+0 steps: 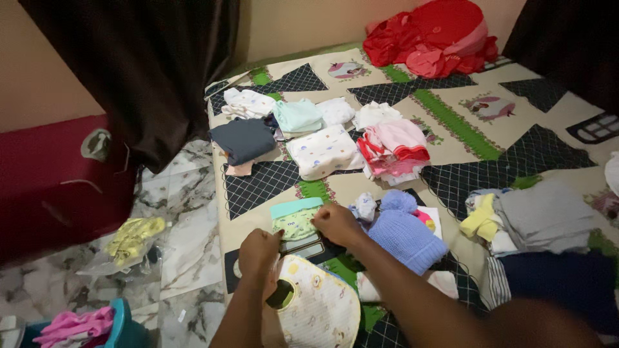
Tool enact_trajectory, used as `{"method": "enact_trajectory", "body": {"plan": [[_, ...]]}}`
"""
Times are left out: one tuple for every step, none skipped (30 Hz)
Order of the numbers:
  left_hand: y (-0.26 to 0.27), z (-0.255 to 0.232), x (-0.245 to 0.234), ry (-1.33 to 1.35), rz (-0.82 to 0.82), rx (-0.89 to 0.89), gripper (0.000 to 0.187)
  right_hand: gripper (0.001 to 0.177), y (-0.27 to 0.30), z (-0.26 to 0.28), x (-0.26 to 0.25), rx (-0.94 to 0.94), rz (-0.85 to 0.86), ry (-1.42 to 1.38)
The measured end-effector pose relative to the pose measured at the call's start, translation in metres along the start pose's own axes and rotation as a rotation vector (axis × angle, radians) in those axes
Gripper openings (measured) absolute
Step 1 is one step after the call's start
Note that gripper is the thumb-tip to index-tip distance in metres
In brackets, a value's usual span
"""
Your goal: The person organizes baby clothing and accessories by hand, picking up items like hats, bibs, and booties from a bed and placing them into a plastic drawer unit.
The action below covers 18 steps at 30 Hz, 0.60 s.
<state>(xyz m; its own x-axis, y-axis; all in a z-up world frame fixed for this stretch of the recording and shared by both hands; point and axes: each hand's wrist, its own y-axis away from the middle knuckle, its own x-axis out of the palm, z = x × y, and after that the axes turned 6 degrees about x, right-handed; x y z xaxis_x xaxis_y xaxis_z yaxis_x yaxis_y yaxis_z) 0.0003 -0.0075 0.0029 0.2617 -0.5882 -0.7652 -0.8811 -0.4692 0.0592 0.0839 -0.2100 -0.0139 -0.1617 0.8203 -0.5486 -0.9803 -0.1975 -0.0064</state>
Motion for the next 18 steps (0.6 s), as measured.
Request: {"method": "enact_trajectory", "body": {"plan": [[0.003, -0.003, 0.0, 0.0, 0.0, -0.003, 0.048, 0.023, 0.006, 0.005, -0.003, 0.0, 0.003, 0.0], [0.006, -0.007, 0.0, 0.009, -0.023, 0.022, 0.047, 0.021, 0.012, 0.009, -0.005, -0.098, 0.066, 0.009], [0.009, -0.011, 0.0, 0.019, -0.045, 0.048, 0.045, 0.019, 0.015, 0.012, -0.008, -0.195, 0.128, 0.02], [0.01, -0.014, -0.001, 0.021, -0.044, 0.046, 0.045, 0.019, 0.017, 0.015, -0.009, -0.193, 0.13, 0.022], [0.011, -0.016, -0.002, 0.015, -0.003, 0.108, 0.041, 0.014, 0.02, 0.017, -0.007, -0.291, 0.152, 0.106], [0.012, -0.016, -0.002, 0.009, 0.038, 0.171, 0.038, 0.013, 0.023, 0.018, -0.006, -0.389, 0.175, 0.189], [0.012, -0.016, -0.001, 0.011, 0.039, 0.172, 0.038, 0.013, 0.026, 0.019, -0.004, -0.389, 0.174, 0.191], [0.013, -0.015, -0.001, -0.012, 0.017, 0.211, 0.034, 0.012, 0.029, 0.02, -0.001, -0.342, 0.103, 0.179], [0.012, -0.013, -0.001, -0.037, -0.006, 0.248, 0.031, 0.013, 0.031, 0.022, 0.002, -0.297, 0.034, 0.166], [0.011, -0.012, -0.001, -0.037, -0.007, 0.248, 0.031, 0.013, 0.031, 0.023, 0.004, -0.298, 0.035, 0.166], [0.01, -0.011, 0.0, -0.053, 0.004, 0.21, 0.027, 0.012, 0.03, 0.024, 0.005, -0.297, 0.008, 0.218], [0.01, -0.011, 0.0, -0.068, 0.014, 0.172, 0.024, 0.011, 0.029, 0.025, 0.006, -0.297, -0.019, 0.269], [0.01, -0.01, 0.001, -0.068, 0.014, 0.17, 0.024, 0.011, 0.029, 0.026, 0.007, -0.297, -0.017, 0.269], [0.01, -0.009, 0.001, -0.065, 0.019, 0.149, 0.025, 0.008, 0.029, 0.027, 0.006, -0.306, -0.019, 0.302], [0.01, -0.009, 0.001, -0.061, 0.025, 0.129, 0.025, 0.007, 0.029, 0.029, 0.006, -0.314, -0.022, 0.335], [0.01, -0.008, 0.001, -0.061, 0.025, 0.129, 0.025, 0.007, 0.03, 0.03, 0.005, -0.314, -0.023, 0.335], [0.01, -0.008, 0.002, -0.061, 0.03, 0.12, 0.024, 0.007, 0.031, 0.03, 0.005, -0.33, -0.018, 0.381], [0.009, -0.008, 0.003, -0.06, 0.036, 0.11, 0.024, 0.009, 0.031, 0.031, 0.004, -0.347, -0.013, 0.426]]}}
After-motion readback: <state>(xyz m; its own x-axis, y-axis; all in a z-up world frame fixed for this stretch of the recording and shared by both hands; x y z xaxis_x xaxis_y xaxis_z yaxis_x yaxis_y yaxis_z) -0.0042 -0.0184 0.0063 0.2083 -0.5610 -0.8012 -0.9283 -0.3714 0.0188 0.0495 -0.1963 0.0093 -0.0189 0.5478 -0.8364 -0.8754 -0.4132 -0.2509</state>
